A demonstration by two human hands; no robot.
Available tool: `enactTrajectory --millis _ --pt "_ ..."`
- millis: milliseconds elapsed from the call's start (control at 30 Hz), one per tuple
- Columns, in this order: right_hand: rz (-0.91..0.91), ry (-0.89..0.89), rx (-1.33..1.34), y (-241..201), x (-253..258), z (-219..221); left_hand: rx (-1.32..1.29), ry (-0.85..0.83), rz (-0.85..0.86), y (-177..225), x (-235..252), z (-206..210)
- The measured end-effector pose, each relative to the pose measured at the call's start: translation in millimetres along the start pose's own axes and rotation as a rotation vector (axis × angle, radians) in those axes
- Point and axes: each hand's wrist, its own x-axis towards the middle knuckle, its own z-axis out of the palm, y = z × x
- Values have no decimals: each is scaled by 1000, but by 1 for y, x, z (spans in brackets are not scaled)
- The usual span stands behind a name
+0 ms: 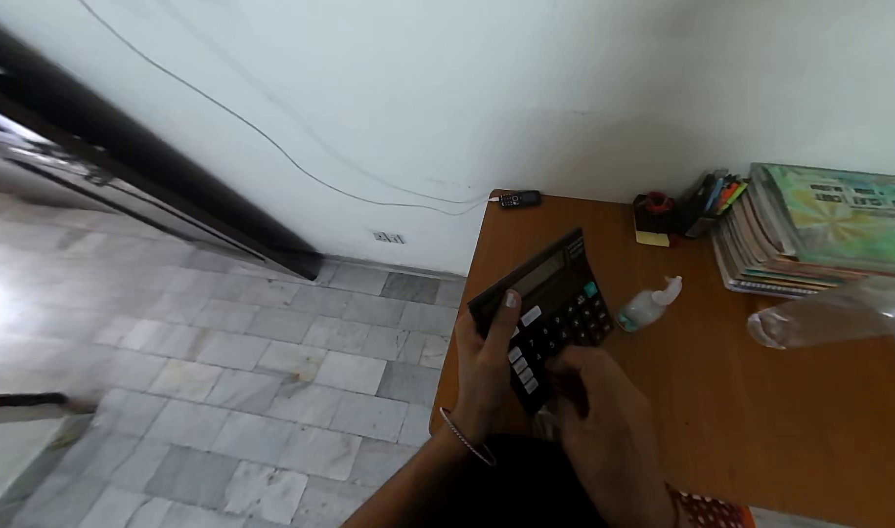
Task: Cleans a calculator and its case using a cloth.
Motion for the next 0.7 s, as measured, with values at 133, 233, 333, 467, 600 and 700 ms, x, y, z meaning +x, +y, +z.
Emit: enactTrajectory --millis 133,233,333,467,600,700 --pt "40 -72 266 -3 -5 2 -100 48 -130 -2 6 -1" --pt "225 -129 568 10 -6 -14 -276 85 -315 5 13 -3" --pt "449 82 558 28 -1 -31 -379 81 -427 9 17 -6" --pt "715 349 539 44 15 -44 -448 33 -460 2 15 -10" --pt "835 505 789 51 23 -39 -474 -35 -506 -6 14 -12" --pt "748 420 851 40 14 -22 -516 -82 -540 -18 12 -15"
